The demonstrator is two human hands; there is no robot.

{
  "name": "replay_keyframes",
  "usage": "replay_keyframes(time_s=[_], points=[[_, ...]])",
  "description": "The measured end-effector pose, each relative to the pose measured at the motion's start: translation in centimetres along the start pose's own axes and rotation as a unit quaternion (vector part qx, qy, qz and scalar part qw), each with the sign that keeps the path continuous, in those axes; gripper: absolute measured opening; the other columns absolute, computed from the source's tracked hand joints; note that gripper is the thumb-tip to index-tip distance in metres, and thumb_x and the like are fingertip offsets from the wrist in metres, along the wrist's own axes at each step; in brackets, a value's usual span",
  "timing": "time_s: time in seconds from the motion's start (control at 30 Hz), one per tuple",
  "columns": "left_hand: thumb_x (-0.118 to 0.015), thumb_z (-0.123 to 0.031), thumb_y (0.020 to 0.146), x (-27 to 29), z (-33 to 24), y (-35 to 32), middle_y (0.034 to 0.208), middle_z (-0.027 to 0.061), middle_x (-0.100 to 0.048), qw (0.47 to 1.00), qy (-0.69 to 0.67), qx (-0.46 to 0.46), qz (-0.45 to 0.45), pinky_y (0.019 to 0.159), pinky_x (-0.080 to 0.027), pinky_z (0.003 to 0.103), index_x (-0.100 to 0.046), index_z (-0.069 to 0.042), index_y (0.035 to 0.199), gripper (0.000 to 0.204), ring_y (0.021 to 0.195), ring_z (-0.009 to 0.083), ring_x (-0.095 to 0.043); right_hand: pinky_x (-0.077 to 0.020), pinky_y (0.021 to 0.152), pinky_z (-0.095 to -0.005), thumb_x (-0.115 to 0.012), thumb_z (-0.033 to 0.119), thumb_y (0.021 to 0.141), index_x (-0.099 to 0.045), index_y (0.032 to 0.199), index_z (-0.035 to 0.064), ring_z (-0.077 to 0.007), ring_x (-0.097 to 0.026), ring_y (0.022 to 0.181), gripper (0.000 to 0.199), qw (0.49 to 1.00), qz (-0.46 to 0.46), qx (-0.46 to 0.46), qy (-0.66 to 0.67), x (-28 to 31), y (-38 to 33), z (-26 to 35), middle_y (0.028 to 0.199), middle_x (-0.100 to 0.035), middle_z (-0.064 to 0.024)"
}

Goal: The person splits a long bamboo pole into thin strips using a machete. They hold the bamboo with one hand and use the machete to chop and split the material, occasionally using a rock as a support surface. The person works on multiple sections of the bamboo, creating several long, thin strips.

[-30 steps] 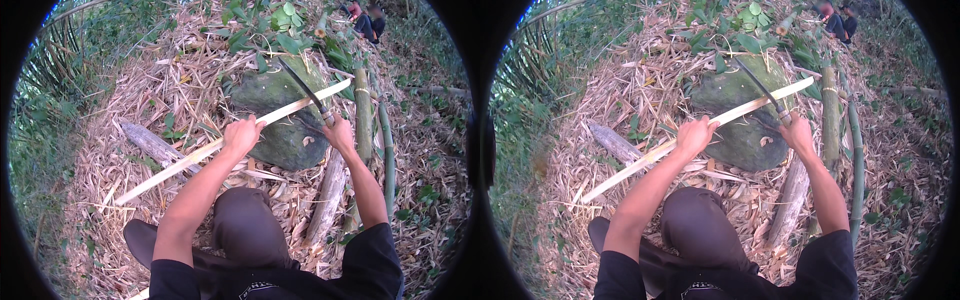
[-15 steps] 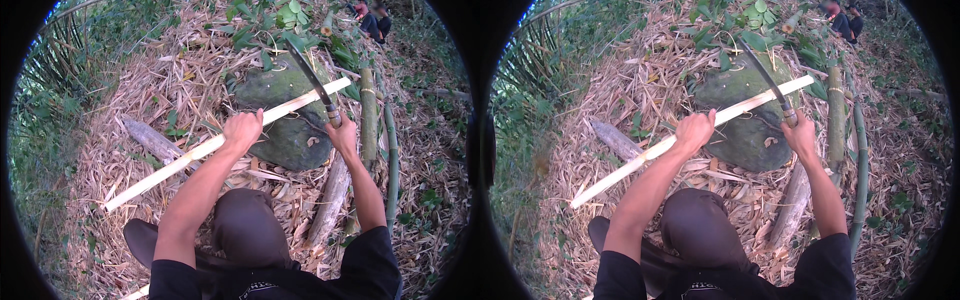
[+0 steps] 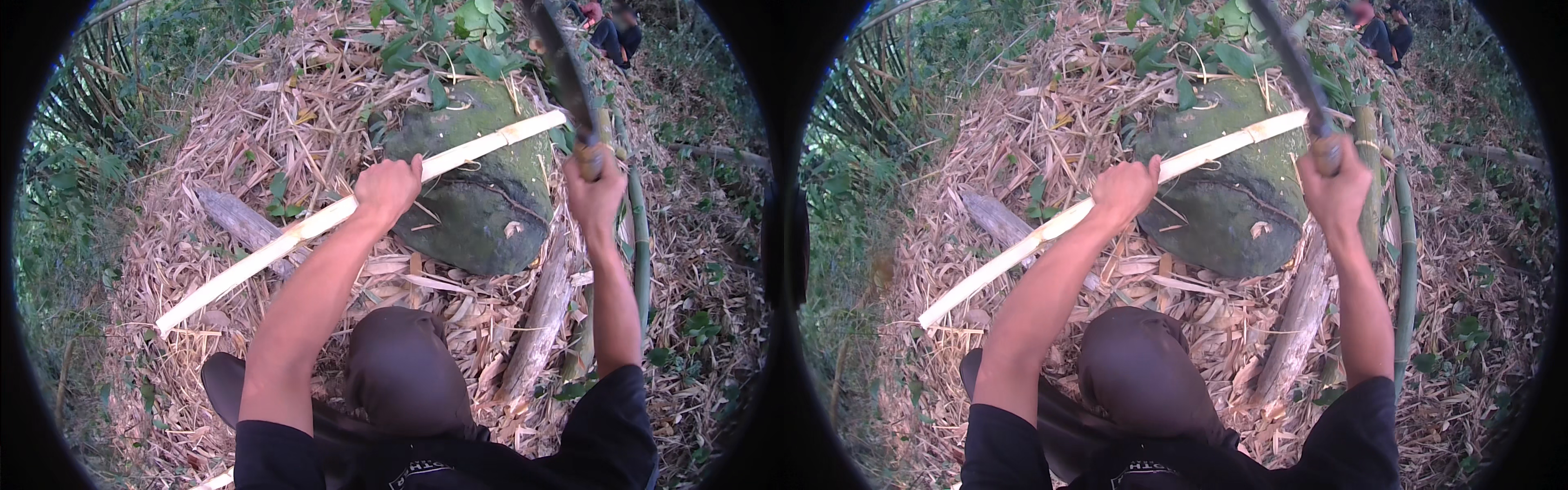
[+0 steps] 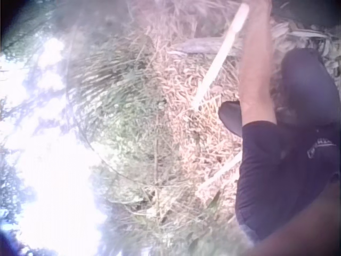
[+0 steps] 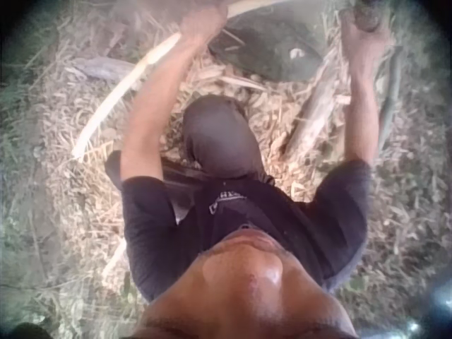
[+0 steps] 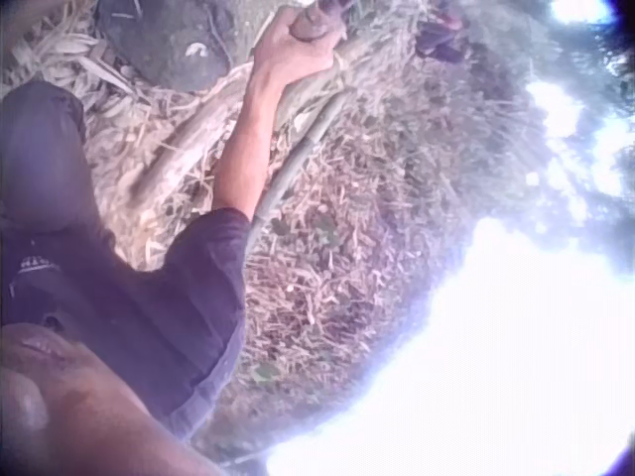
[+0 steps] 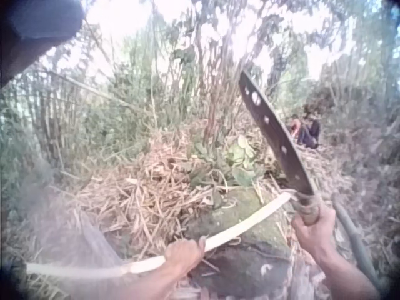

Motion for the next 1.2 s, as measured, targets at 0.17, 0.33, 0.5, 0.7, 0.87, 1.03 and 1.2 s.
replay_keyframes(time_s=[0.17,0.33,0.5,0.7,0.87,1.03,1.2], points=[[-0.028,-0.047,0.105,-0.1,0.9,-0.3,0.089,0.0234,-0.072,1.000,-0.007,0.024,0.017,0.084,-0.054,0.050,-0.076,0.000,0.088,0.069,0.090,0.0412,-0.070,-0.0501,0.056,-0.0288,-0.073,0.010,0.080,-0.060,0.086,0.0042,-0.0088,-0.059,0.059,0.015,0.995,-0.064,0.073,0.034,-0.3,1.6,3.3,0.068,-0.064,-0.0060],[-0.030,-0.046,0.105,0.2,-2.4,0.0,0.085,0.0263,-0.071,0.999,-0.035,-0.014,0.010,0.081,-0.055,0.051,-0.074,0.003,0.085,0.069,0.086,0.0443,-0.069,-0.0535,0.079,-0.0518,-0.073,0.022,0.077,-0.063,0.108,-0.0027,-0.0472,-0.067,0.085,0.040,0.937,0.261,-0.119,-0.200,-9.8,-4.9,-10.5,0.085,-0.068,-0.0307],[-0.036,-0.050,0.102,0.0,-1.6,0.3,0.087,0.0273,-0.071,0.998,-0.039,-0.047,0.030,0.082,-0.054,0.052,-0.072,0.004,0.091,0.066,0.085,0.0451,-0.069,-0.0542,0.077,-0.0480,-0.072,0.020,0.075,-0.066,0.102,-0.0046,-0.0441,-0.069,0.084,0.037,0.934,0.280,-0.159,-0.152,-10.1,-4.0,-10.9,0.083,-0.069,-0.0279],[-0.071,-0.026,0.087,0.0,-1.2,-2.7,0.096,0.0193,-0.059,0.971,0.001,-0.195,-0.141,0.061,-0.058,0.049,-0.047,-0.005,0.107,0.037,0.072,0.0416,-0.067,-0.0540,0.070,-0.0411,-0.070,0.018,0.074,-0.066,0.095,-0.0051,-0.0298,-0.070,0.072,0.032,0.900,0.303,-0.313,0.011,-9.9,-6.1,-12.7,0.074,-0.068,-0.0185],[-0.064,-0.027,0.093,-0.4,-2.0,-4.0,0.093,0.0203,-0.063,0.965,0.009,-0.229,-0.126,0.058,-0.056,0.049,-0.053,-0.007,0.105,0.026,0.072,0.0404,-0.068,-0.0518,0.068,-0.0414,-0.070,0.018,0.074,-0.065,0.090,-0.0046,-0.0279,-0.067,0.067,0.029,0.935,0.268,-0.227,-0.036,-8.5,-6.0,-11.8,0.072,-0.067,-0.0175],[-0.047,-0.038,0.103,-1.4,-1.9,-3.7,0.078,0.0259,-0.066,0.988,-0.031,-0.151,-0.001,0.067,-0.053,0.054,-0.060,-0.002,0.094,0.040,0.078,0.0448,-0.066,-0.0508,0.065,-0.0415,-0.070,0.018,0.075,-0.064,0.090,-0.0039,-0.0263,-0.064,0.062,0.027,0.952,0.237,-0.183,-0.064,-7.5,-5.0,-10.3,0.068,-0.065,-0.0158],[-0.034,-0.041,0.106,-2.0,-2.1,-3.1,0.078,0.0265,-0.068,0.991,-0.066,-0.114,-0.003,0.075,-0.052,0.057,-0.067,0.003,0.085,0.060,0.080,0.0473,-0.067,-0.0504,0.066,-0.0449,-0.071,0.018,0.074,-0.064,0.092,-0.0040,-0.0365,-0.064,0.065,0.029,0.957,0.240,-0.122,-0.108,-7.4,-4.8,-9.3,0.070,-0.064,-0.0225]])
Point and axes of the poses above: each hand's wrist, its own y-axis towards the middle knuckle, its own x-axis out of the back of the hand, z = x × y, the point moved 10 cm from there along y, towards the middle knuckle
